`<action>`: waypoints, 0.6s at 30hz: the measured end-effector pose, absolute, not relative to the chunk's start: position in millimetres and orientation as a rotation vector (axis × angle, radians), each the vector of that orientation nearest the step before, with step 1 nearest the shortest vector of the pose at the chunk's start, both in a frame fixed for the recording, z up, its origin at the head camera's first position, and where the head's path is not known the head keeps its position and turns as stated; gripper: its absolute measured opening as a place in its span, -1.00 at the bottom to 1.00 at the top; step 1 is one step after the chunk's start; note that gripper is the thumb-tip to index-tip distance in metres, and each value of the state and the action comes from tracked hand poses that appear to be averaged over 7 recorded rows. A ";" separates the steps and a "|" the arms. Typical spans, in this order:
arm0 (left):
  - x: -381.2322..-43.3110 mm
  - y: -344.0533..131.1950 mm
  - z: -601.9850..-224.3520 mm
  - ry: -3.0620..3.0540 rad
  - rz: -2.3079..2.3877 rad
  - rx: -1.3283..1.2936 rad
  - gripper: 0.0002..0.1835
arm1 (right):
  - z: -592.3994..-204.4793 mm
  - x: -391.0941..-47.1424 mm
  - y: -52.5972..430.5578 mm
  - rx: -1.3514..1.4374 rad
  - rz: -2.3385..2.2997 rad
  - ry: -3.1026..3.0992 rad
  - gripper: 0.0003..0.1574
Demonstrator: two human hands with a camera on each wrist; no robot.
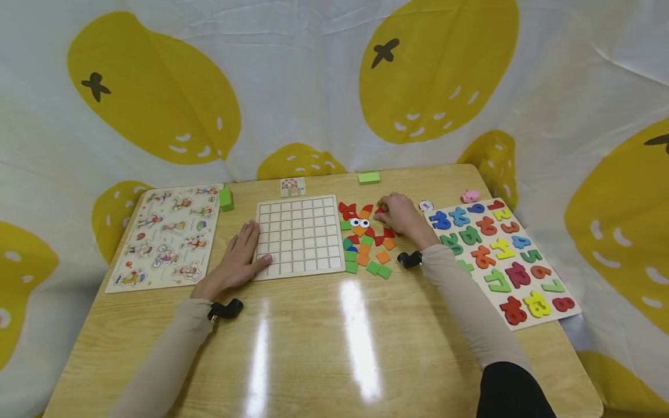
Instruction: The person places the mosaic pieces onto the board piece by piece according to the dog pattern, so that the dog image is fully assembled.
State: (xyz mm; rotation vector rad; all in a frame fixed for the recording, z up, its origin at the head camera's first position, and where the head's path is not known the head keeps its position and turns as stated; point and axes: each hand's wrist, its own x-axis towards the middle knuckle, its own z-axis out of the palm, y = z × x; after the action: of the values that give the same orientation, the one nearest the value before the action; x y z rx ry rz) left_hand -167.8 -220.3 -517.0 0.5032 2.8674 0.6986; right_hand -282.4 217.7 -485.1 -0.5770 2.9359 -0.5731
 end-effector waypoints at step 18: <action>-164.1 -220.4 -522.7 2.941 0.666 0.482 0.04 | -484.8 -288.7 204.4 -0.666 -0.638 2.855 -0.69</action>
State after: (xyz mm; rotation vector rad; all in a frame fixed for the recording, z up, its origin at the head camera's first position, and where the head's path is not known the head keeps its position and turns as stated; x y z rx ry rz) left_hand -164.1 -220.4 -522.7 0.4816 2.9413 0.6659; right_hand -288.7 204.4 -484.8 -0.6659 2.8554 -0.6382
